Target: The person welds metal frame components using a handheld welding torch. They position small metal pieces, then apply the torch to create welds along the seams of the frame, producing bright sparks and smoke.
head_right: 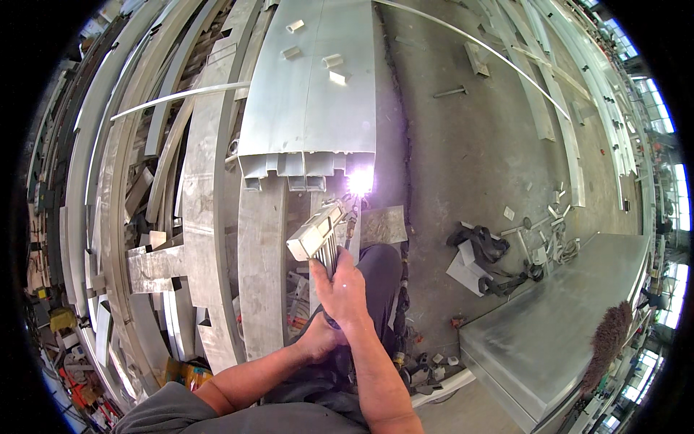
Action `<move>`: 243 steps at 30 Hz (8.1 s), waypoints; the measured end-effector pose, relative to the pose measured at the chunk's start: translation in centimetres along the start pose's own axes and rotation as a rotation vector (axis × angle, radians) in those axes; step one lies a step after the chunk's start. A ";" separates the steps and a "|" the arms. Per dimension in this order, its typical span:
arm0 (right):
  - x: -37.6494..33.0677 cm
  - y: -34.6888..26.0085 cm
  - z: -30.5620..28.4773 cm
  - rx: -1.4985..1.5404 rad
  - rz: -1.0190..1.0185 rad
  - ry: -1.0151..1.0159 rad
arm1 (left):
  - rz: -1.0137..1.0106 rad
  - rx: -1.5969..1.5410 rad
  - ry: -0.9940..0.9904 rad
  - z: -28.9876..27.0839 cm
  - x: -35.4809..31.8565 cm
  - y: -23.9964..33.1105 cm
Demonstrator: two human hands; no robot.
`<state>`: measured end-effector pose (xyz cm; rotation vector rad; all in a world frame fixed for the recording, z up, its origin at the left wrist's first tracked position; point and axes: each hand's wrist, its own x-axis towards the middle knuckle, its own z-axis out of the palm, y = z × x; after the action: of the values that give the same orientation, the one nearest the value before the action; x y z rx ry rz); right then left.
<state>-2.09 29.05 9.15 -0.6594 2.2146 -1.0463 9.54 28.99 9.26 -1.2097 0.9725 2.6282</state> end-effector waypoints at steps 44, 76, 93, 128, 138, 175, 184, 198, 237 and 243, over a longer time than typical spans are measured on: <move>7.0 -9.6 4.4 0.677 0.233 -0.007 | -0.462 0.275 -0.137 -13.7 -7.0 17.5; 8.7 -13.3 9.4 1.241 0.295 0.065 | -0.003 1.472 0.445 -17.8 -7.4 25.4; 11.4 -9.9 10.5 1.167 0.318 0.098 | 0.171 1.500 0.390 -20.2 -2.5 24.1; 11.4 -10.3 8.6 1.266 0.363 0.099 | -0.002 1.420 0.412 -17.4 -2.8 24.7; 11.4 -11.0 8.1 1.252 0.409 0.107 | 0.024 1.422 0.348 -17.9 -2.8 25.2; 6.8 -12.5 7.7 1.122 0.264 -0.088 | -0.058 1.366 0.527 -17.6 -9.3 21.6; 1.1 -14.0 8.1 1.128 0.266 -0.331 | 0.137 0.696 0.487 -18.6 -17.8 14.4; 5.8 -17.7 -4.3 1.072 0.095 -0.316 | 0.079 0.395 0.144 -7.6 -15.3 18.1; 8.5 -4.5 -1.7 0.680 0.317 -0.713 | 0.218 0.413 -0.229 -2.4 1.3 1.3; 12.6 -4.7 -2.2 0.601 0.332 -0.800 | 0.187 0.238 -0.275 -0.3 5.2 0.2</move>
<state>-11.56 19.37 10.21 -0.3269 1.1828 -0.9704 6.12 27.77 5.47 -0.7145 1.3484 2.6218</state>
